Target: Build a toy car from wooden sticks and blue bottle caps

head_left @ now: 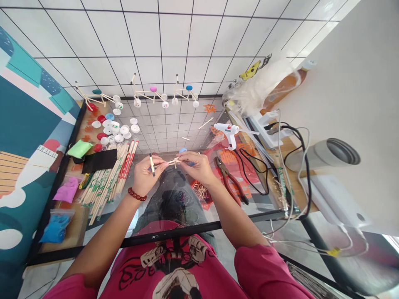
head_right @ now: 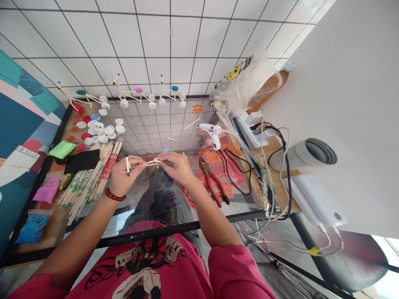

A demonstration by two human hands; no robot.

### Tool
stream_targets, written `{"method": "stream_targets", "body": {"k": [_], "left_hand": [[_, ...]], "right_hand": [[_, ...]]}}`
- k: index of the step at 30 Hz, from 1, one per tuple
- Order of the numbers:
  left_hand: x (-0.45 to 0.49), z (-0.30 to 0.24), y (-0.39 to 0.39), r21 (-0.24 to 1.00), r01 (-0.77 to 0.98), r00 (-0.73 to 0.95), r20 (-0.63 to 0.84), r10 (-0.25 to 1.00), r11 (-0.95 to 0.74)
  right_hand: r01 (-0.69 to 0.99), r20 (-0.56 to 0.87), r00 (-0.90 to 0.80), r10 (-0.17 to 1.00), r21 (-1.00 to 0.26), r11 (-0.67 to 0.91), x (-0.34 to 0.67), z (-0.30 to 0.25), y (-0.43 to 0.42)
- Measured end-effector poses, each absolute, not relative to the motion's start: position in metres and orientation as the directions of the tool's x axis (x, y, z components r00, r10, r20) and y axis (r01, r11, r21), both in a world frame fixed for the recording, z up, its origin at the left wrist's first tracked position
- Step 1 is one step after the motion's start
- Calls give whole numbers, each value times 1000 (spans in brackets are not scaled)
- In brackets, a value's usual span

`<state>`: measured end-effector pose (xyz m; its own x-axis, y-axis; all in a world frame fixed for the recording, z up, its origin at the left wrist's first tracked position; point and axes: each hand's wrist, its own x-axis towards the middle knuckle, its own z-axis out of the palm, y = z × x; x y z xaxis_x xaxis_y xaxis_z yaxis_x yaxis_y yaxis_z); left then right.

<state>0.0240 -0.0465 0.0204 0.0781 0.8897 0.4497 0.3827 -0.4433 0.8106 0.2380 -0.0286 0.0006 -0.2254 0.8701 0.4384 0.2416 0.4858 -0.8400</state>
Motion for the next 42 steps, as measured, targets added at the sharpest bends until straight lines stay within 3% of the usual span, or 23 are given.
{"method": "stream_targets", "body": {"k": [22, 31, 42], "left_hand": [[20, 9, -43, 846, 376, -51, 427, 903, -379], [19, 7, -42, 872, 350, -72, 389, 919, -342], [18, 5, -41, 866, 361, -71, 395, 916, -346]], "right_hand": [[171, 343, -136, 930, -916, 363, 229, -1, -26], [199, 384, -152, 911, -891, 408, 229, -4, -23], [104, 316, -133, 939, -938, 330, 227, 3, -25]]}}
